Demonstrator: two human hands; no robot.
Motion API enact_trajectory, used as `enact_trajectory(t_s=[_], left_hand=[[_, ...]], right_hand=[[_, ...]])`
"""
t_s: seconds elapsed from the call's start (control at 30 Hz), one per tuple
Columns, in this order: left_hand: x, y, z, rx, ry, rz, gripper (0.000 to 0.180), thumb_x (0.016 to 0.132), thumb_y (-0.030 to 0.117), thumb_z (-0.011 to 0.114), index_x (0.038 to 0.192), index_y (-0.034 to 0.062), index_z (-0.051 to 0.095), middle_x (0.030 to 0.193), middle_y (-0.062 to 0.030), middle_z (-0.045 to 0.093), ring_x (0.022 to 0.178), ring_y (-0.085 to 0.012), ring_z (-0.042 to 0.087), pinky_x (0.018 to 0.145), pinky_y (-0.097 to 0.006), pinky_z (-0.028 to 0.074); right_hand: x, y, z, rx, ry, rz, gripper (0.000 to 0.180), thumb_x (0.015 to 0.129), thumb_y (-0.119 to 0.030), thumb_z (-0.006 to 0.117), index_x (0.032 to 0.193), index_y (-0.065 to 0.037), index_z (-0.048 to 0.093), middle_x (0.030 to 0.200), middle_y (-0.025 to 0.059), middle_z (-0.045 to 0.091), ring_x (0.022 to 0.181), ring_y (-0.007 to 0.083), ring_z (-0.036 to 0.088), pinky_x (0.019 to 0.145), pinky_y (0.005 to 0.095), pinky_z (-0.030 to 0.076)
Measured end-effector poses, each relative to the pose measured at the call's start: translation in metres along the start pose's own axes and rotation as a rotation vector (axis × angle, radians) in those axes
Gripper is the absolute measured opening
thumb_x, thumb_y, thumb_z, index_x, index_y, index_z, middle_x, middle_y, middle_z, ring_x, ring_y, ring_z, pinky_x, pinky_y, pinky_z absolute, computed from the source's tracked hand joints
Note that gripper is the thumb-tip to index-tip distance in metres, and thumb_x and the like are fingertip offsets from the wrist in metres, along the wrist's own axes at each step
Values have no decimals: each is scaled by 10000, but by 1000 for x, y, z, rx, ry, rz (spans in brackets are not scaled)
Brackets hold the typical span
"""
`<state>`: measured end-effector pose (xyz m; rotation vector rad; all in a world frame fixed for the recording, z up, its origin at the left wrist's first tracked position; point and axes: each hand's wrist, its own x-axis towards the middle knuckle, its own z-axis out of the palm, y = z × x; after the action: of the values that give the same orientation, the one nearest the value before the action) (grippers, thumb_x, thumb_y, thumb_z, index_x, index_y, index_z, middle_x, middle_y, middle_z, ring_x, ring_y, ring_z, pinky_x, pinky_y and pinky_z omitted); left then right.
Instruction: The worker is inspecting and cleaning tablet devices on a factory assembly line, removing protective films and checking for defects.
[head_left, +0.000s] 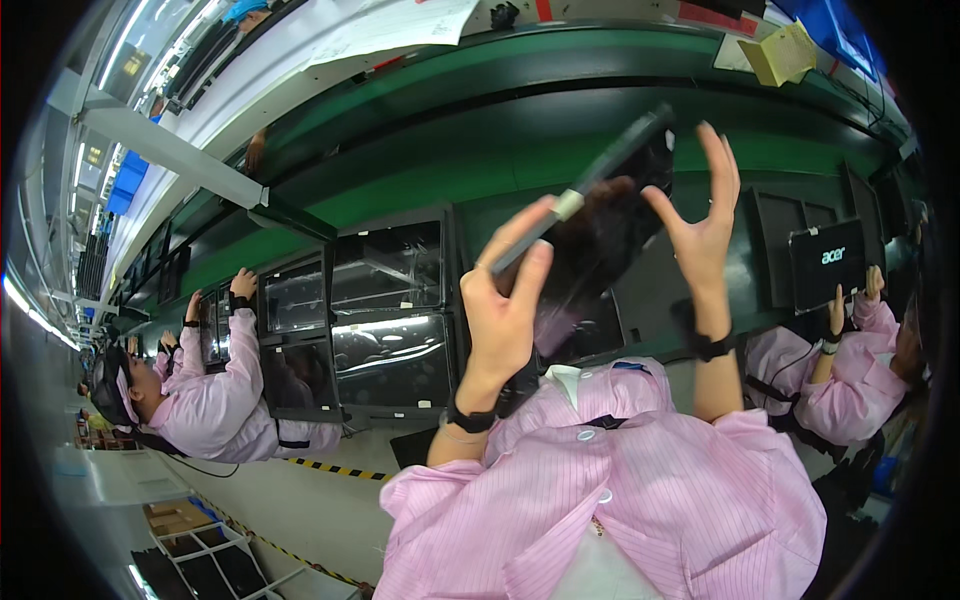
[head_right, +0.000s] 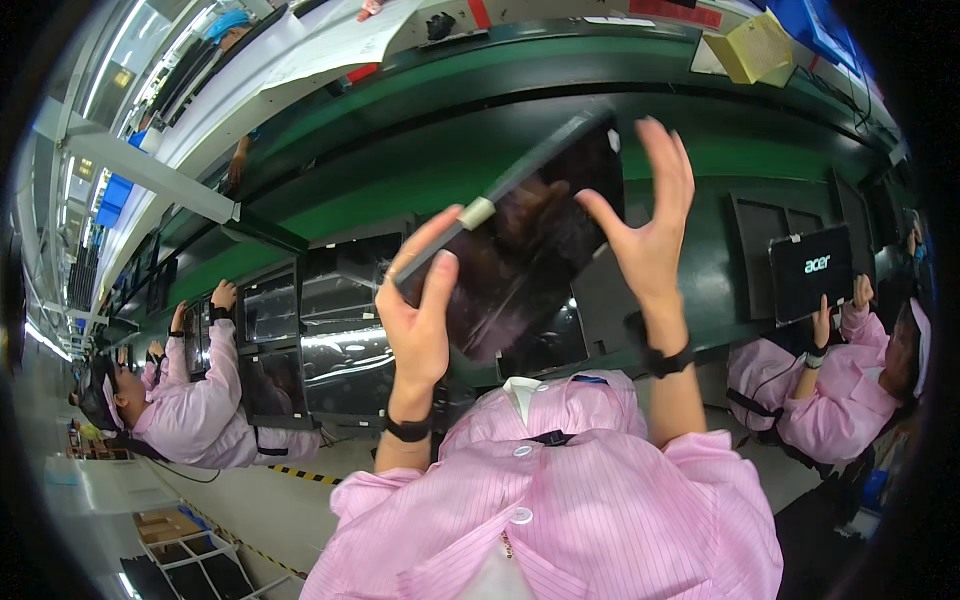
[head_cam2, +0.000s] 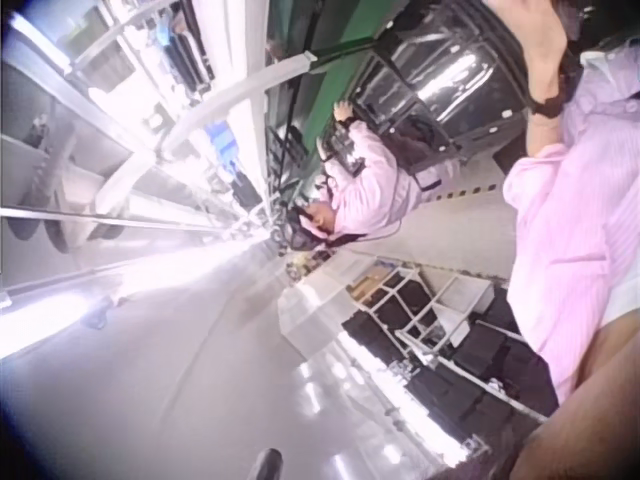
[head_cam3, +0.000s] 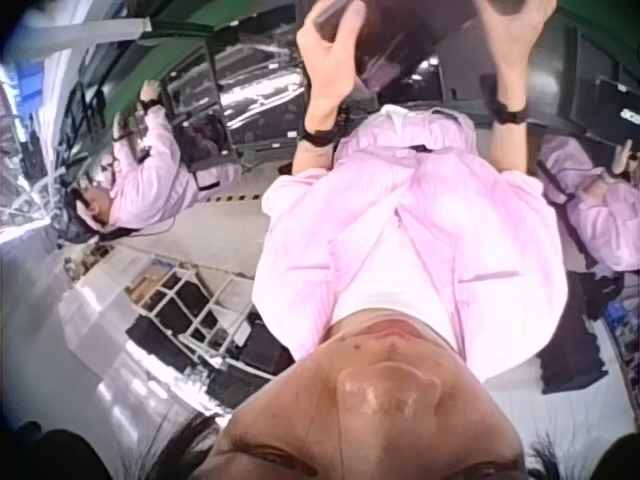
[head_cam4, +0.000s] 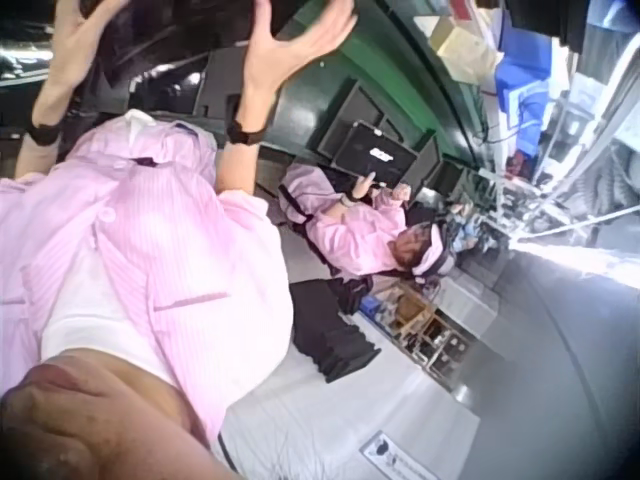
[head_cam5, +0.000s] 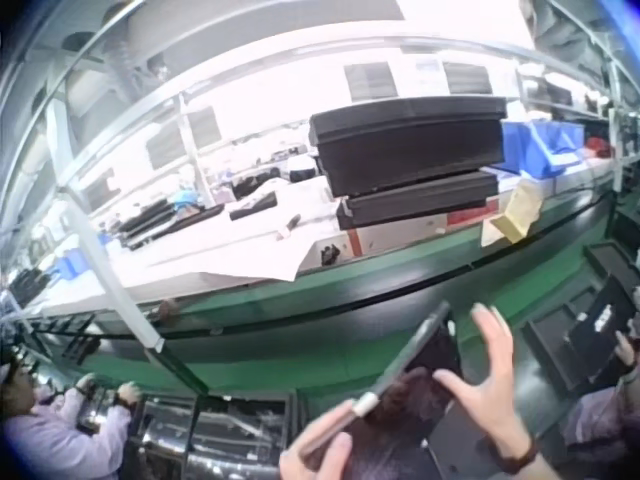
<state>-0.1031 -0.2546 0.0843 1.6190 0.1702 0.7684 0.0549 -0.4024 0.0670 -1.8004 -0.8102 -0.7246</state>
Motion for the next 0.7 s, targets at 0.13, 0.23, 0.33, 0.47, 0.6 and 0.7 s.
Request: enact_trajectory(t_s=[0.13,0.23,0.33,0.47,0.6,0.7], left_hand=[[-11,-9,4,-265,174,-67,377,892,84,457,1259,8,416,1232,-91,471,1100,-142,474,918,-253,379],[-25,11,0,-292,-28,-218,481,866,138,432,1317,10,323,1251,-107,428,1082,-154,493,920,-291,406],[-34,-4,-7,-337,-145,-102,549,850,112,471,1354,-10,290,1395,-90,338,578,-3,339,521,-152,287],[-42,-4,-10,-335,-172,-113,579,843,134,513,1353,-18,284,1401,-116,330,576,-1,368,479,-159,289],[-47,-6,-15,-394,-162,-114,580,825,80,538,1346,-13,301,1387,-130,333,770,-33,500,590,-169,396],[-48,-4,-14,-375,-158,-59,559,831,71,521,1337,-31,305,1379,-136,335,1113,-137,452,810,-224,425]], right_hand=[[-46,4,36,1208,177,1060,455,802,-118,665,1194,1,466,1188,92,493,1063,191,505,925,243,398],[-57,24,48,1230,108,1323,183,805,-157,665,940,-50,604,853,1,611,701,55,573,645,141,449],[-56,26,43,1099,-95,1416,174,805,-239,665,864,-81,622,674,-54,591,383,20,353,388,171,234],[-52,26,41,1102,-100,1416,171,804,-234,666,882,-88,620,737,-44,610,446,11,429,423,165,299],[-43,13,39,1140,13,1388,185,810,-203,658,937,-76,611,850,-20,621,659,36,551,585,172,412],[-43,16,36,1365,-129,1368,201,821,-170,641,985,-61,600,933,-2,615,840,80,575,730,203,436]])
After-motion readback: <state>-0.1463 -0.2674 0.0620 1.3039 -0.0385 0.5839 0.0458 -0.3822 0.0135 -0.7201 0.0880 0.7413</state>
